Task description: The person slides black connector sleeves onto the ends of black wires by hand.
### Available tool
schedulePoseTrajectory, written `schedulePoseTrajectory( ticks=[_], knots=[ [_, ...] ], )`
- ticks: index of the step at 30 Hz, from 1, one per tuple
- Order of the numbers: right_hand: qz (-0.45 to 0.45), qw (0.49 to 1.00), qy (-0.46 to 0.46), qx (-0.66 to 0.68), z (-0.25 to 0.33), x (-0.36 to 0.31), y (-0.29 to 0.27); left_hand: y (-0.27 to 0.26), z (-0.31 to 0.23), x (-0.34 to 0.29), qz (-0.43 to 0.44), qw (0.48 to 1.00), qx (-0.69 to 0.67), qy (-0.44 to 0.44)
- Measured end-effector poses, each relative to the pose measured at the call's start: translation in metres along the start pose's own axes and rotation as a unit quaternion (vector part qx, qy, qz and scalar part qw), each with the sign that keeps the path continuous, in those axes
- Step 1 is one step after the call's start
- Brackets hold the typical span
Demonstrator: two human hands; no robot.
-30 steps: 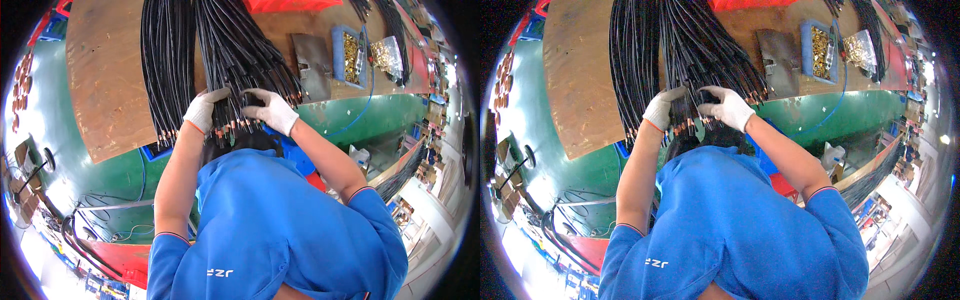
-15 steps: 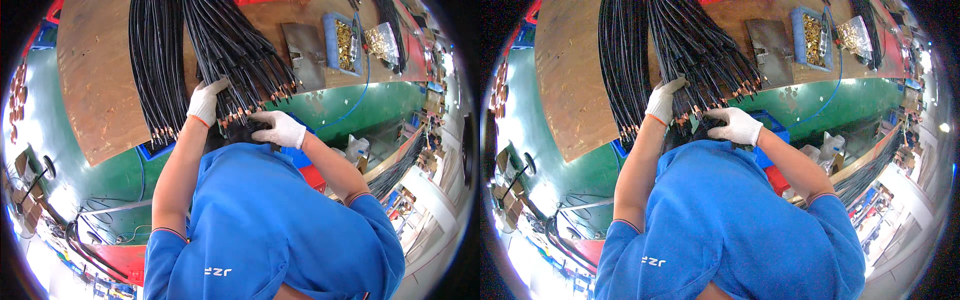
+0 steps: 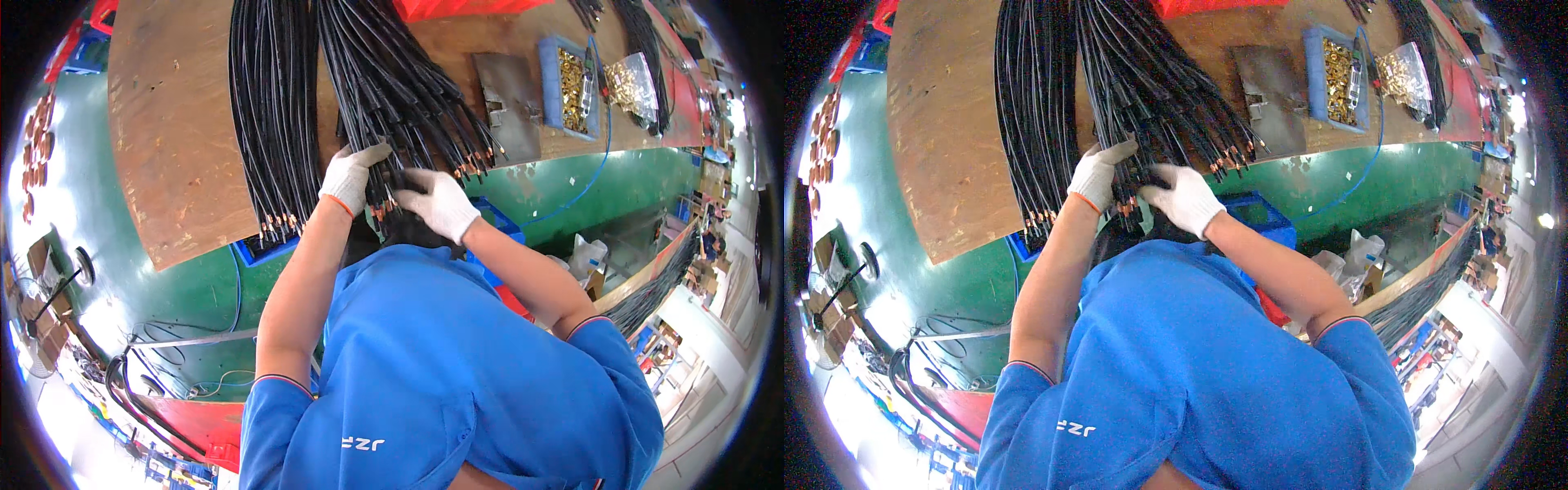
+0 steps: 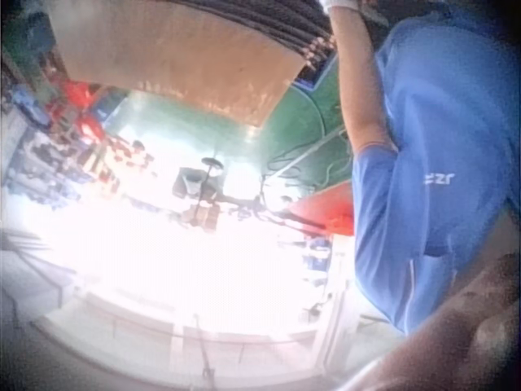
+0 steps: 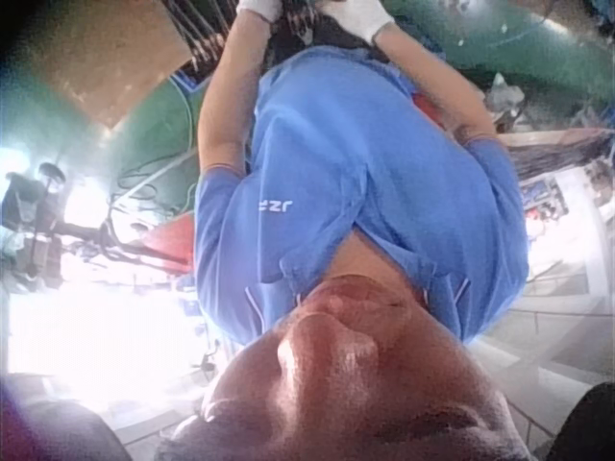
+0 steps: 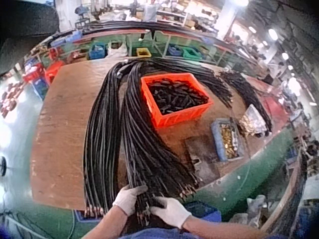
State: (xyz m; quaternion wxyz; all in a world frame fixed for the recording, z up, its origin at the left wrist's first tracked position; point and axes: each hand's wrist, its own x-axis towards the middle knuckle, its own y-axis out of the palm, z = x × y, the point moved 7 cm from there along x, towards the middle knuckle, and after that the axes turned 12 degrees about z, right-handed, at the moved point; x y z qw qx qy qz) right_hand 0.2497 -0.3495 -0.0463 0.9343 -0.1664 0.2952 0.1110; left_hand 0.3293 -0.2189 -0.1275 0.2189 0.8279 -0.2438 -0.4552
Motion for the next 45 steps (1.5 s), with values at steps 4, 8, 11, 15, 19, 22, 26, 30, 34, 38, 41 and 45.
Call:
schedulePoseTrajectory(
  ticks=[4,8,11,15,19,22,26,30,34,38,41,45],
  knots=[
    [-0.082,0.992,-0.011,-0.094,0.019,0.052,-0.019,-0.013,-0.028,-0.022,-0.042,0.996,0.08,-0.014],
    [-0.081,0.993,0.018,-0.081,0.032,0.115,-0.03,-0.045,-0.039,-0.036,-0.03,0.996,0.076,-0.04],
    [-0.129,0.989,-0.029,-0.068,0.028,0.128,-0.047,-0.062,-0.036,-0.029,-0.054,0.987,0.147,-0.017],
    [-0.064,0.992,-0.018,0.105,0.013,0.098,-0.071,-0.089,-0.011,-0.002,-0.139,0.921,0.363,0.001],
    [-0.123,0.984,-0.027,0.125,-0.027,0.074,-0.108,-0.084,0.001,0.006,-0.254,0.873,0.407,0.085],
    [-0.149,0.968,0.006,0.204,-0.036,0.068,-0.15,-0.089,0.021,0.016,-0.231,0.925,0.279,0.112],
    [-0.228,0.945,-0.044,0.232,-0.037,0.08,-0.242,-0.045,0.026,0.02,-0.109,0.994,-0.004,-0.016],
    [-0.381,0.912,-0.112,-0.099,0.009,0.115,-0.338,-0.118,0.043,0.023,-0.244,0.906,0.34,0.062],
    [-0.37,0.882,-0.014,-0.291,0.027,0.153,-0.421,-0.086,0.023,0.021,-0.249,0.913,0.319,0.048],
    [-0.328,0.881,0.187,-0.286,0.026,0.218,-0.44,-0.06,0.01,0.009,-0.243,0.938,0.241,0.057],
    [-0.325,0.887,0.218,-0.245,0.047,0.247,-0.428,-0.123,0.043,0.021,-0.282,0.921,0.264,0.055],
    [-0.332,0.905,0.173,-0.201,0.048,0.269,-0.415,-0.137,0.041,0.03,-0.265,0.916,0.296,0.051]
  ],
)
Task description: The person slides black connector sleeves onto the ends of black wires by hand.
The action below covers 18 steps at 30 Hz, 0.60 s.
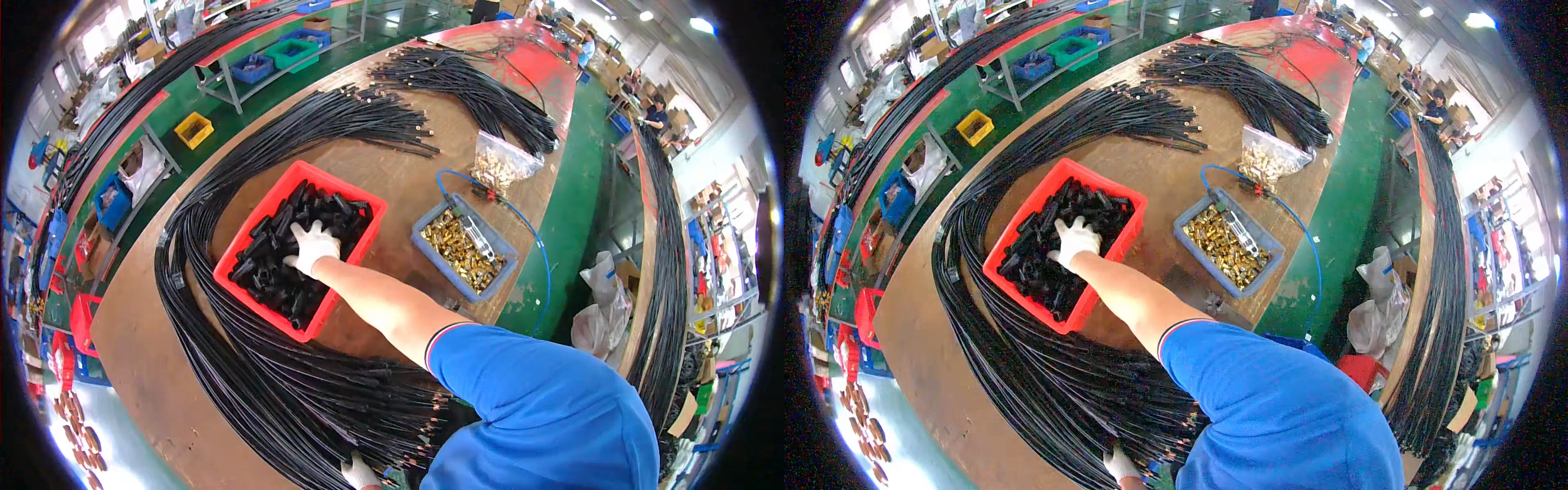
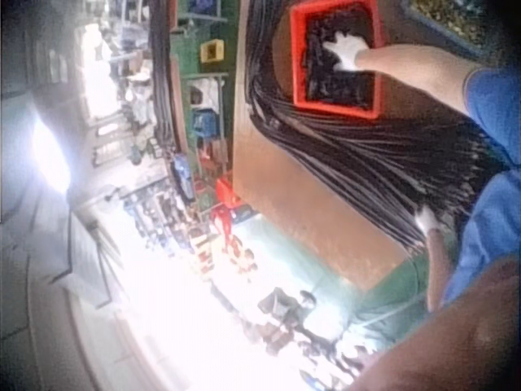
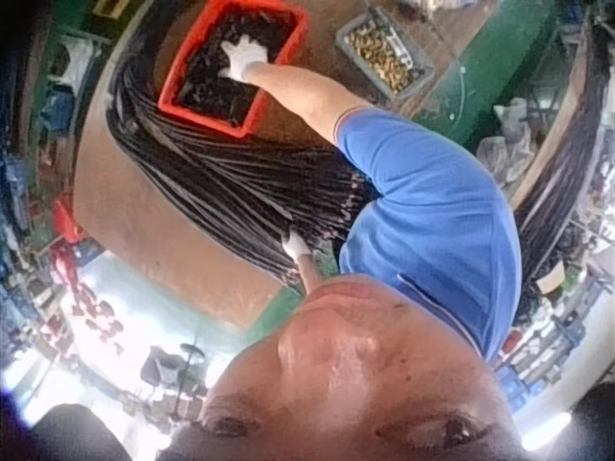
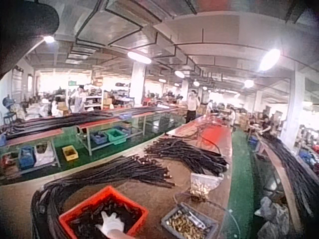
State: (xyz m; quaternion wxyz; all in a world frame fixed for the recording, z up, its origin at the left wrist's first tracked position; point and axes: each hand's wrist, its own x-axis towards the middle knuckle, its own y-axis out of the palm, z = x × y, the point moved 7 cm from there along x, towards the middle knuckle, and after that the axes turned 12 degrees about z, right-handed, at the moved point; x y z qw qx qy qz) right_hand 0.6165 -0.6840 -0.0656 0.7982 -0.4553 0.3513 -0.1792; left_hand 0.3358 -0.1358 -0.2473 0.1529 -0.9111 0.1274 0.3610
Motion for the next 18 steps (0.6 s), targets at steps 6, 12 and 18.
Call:
schedulePoseTrajectory(
  ticks=[6,12,18],
  knots=[
    [0.057,0.996,-0.067,0.025,0.003,-0.001,0.007,0.002,-0.01,-0.016,-0.047,0.997,0.038,-0.036],
    [0.011,0.986,-0.167,0.024,0.002,0.0,0.017,-0.001,0.002,-0.002,-0.025,0.996,0.077,-0.029],
    [-0.024,0.979,-0.171,0.108,0.011,0.001,0.012,-0.009,0.03,0.012,0.016,0.999,-0.031,-0.023]
  ],
)
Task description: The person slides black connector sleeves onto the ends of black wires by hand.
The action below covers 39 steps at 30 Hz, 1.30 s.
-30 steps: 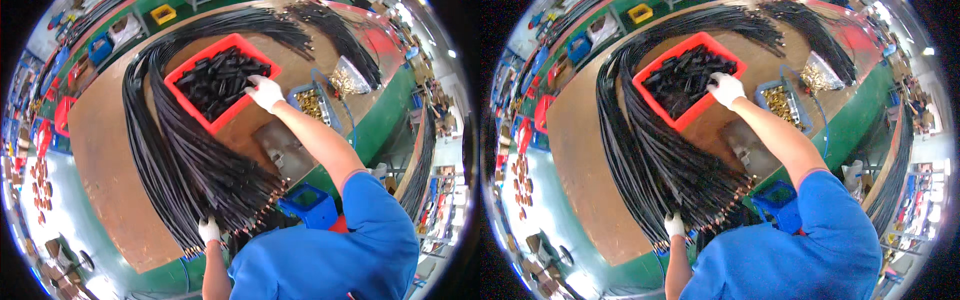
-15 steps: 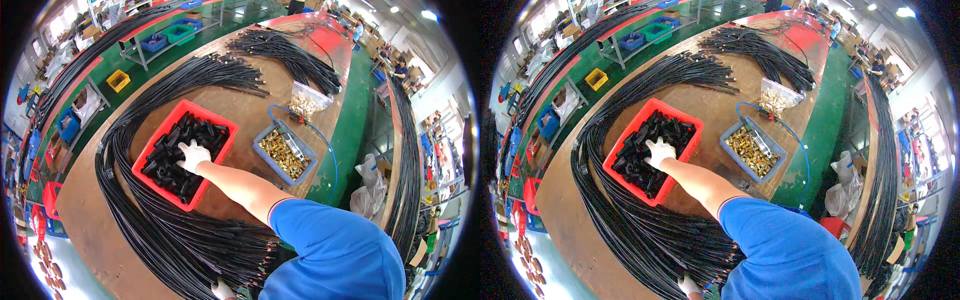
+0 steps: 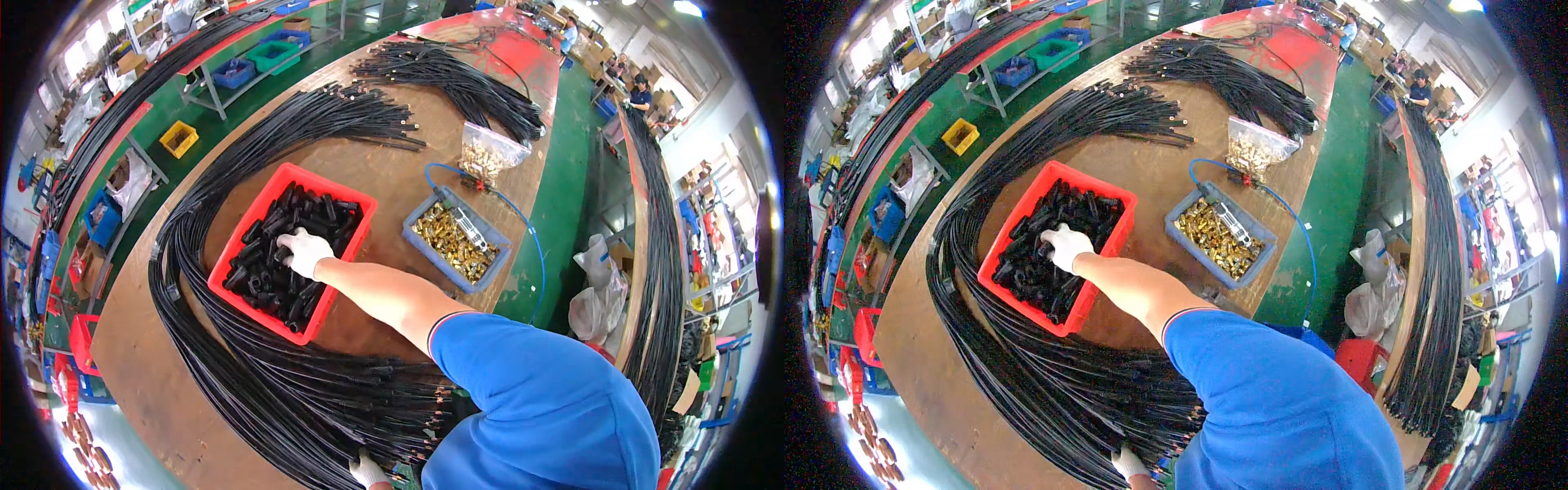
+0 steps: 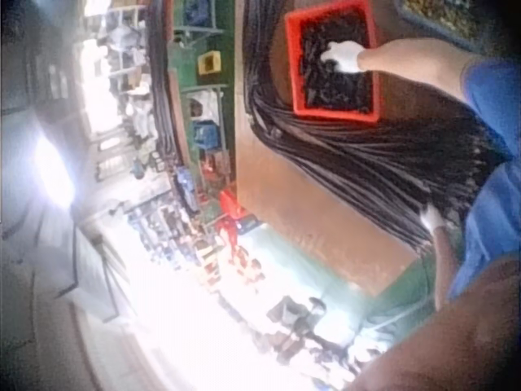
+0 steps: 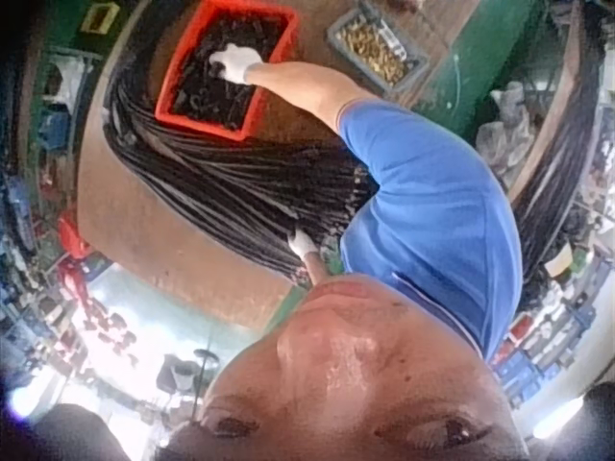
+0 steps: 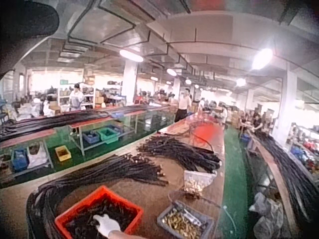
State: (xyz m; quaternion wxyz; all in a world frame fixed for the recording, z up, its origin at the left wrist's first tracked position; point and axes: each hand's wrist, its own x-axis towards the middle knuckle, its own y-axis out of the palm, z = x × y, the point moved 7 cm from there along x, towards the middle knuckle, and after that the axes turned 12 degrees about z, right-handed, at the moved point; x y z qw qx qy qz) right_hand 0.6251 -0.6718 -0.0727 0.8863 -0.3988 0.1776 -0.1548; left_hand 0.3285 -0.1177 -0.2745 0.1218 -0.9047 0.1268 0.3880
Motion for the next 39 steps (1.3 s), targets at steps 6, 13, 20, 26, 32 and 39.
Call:
schedulePoseTrajectory(
  ticks=[6,13,20,26,32,39],
  knots=[
    [-0.014,0.981,-0.086,0.174,0.009,-0.004,-0.028,0.015,-0.046,-0.034,0.016,0.999,-0.026,0.013],
    [-0.007,0.844,-0.014,0.536,-0.046,0.017,-0.04,0.015,-0.089,-0.066,0.013,1.0,0.002,-0.006],
    [0.076,0.888,-0.09,0.445,0.0,-0.051,-0.06,0.024,-0.139,-0.098,0.1,0.991,-0.059,-0.062],
    [0.348,0.898,-0.269,-0.032,0.089,-0.241,0.027,0.055,-0.176,-0.116,0.175,0.957,-0.218,-0.079],
    [0.489,0.849,-0.172,-0.105,0.099,-0.362,0.135,0.07,-0.154,-0.099,0.266,0.92,-0.287,0.007],
    [0.396,0.89,0.047,0.222,0.06,-0.367,0.152,0.066,-0.148,-0.082,0.238,0.938,-0.25,0.029]
  ],
)
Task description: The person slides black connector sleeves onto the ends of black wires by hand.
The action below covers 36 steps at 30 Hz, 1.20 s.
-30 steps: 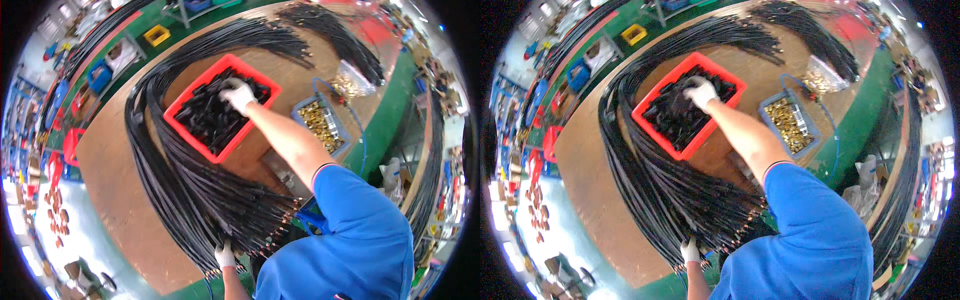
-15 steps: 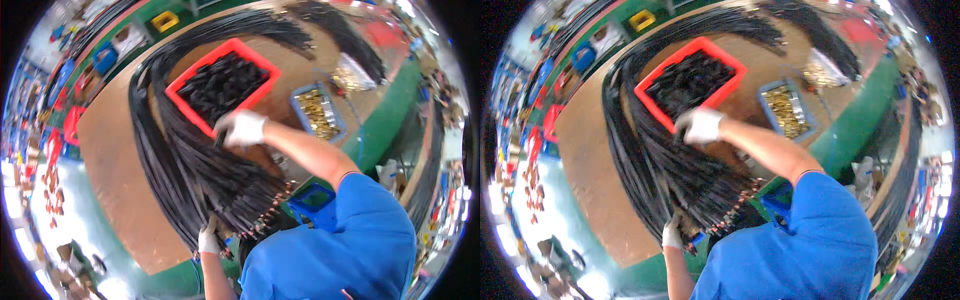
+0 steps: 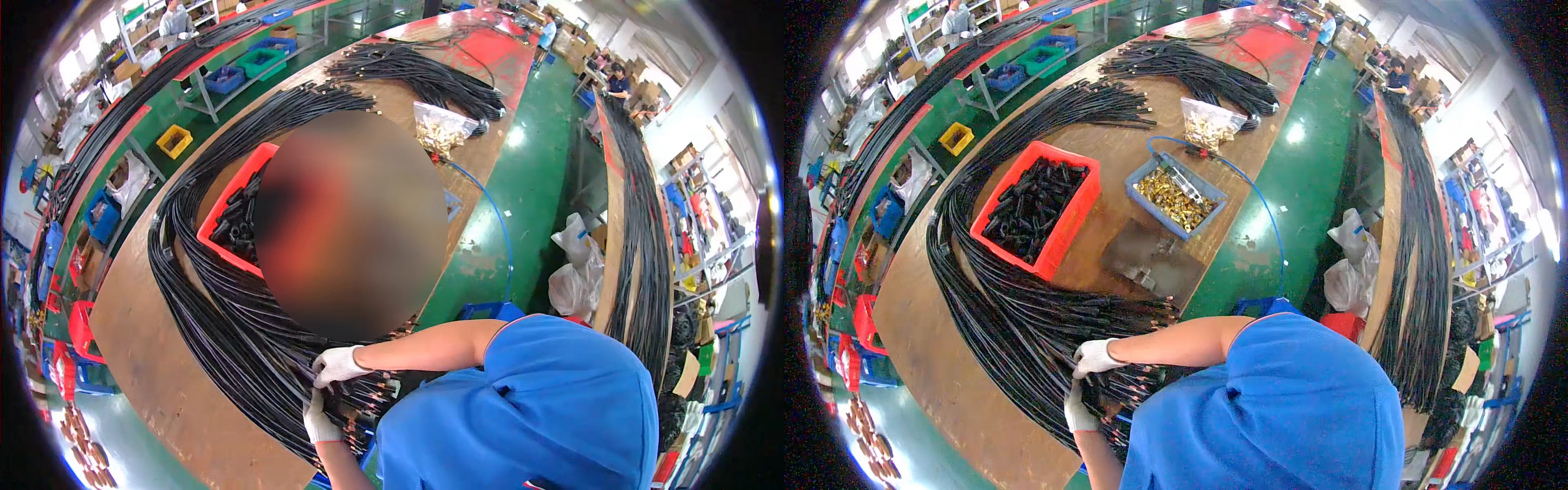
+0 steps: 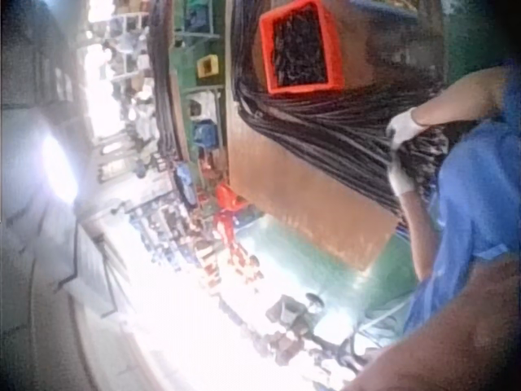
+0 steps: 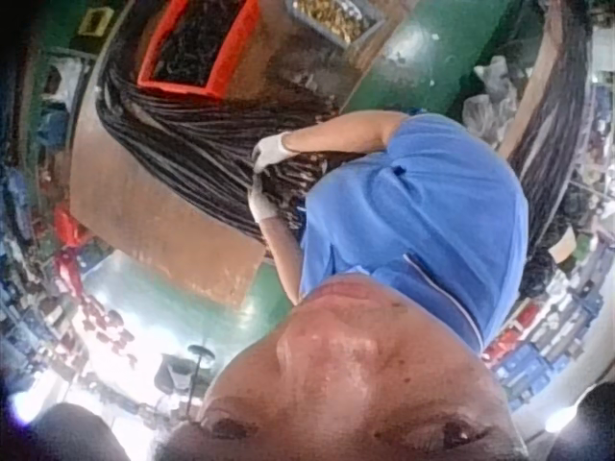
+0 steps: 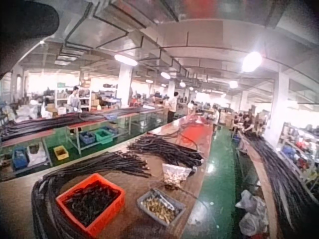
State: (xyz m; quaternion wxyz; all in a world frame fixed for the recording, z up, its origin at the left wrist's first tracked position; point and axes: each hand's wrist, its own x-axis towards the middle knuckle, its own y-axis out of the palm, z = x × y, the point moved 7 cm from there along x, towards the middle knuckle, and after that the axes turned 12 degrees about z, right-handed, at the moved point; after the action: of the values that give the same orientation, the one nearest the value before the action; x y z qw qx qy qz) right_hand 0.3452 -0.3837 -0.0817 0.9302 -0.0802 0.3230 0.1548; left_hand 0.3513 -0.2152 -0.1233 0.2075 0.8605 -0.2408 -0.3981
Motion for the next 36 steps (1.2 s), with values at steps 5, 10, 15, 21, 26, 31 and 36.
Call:
schedulePoseTrajectory(
  ticks=[5,10,15,21,26,31,36],
  knots=[
    [-0.088,0.993,0.053,0.065,-0.022,-0.002,0.034,-0.01,0.012,-0.005,-0.005,0.999,0.012,-0.031],
    [-0.08,0.997,0.017,-0.013,-0.004,-0.021,0.045,0.0,0.012,-0.023,0.019,0.995,-0.036,-0.095],
    [-0.05,0.992,0.047,0.103,-0.003,-0.059,0.015,-0.012,0.001,-0.012,-0.006,0.992,0.075,-0.097],
    [-0.025,0.998,0.056,-0.02,-0.023,-0.068,0.02,-0.03,0.016,-0.011,-0.007,0.991,-0.09,-0.099],
    [0.003,0.997,0.052,-0.051,-0.028,-0.075,0.035,-0.036,0.026,-0.005,0.037,0.985,-0.125,-0.112],
    [0.051,0.998,0.027,0.02,-0.026,-0.08,0.045,-0.027,0.02,-0.005,0.025,0.992,-0.077,-0.092],
    [0.101,0.994,0.025,-0.009,-0.034,-0.087,0.05,0.009,-0.001,-0.02,0.053,0.992,-0.08,-0.08]
  ],
)
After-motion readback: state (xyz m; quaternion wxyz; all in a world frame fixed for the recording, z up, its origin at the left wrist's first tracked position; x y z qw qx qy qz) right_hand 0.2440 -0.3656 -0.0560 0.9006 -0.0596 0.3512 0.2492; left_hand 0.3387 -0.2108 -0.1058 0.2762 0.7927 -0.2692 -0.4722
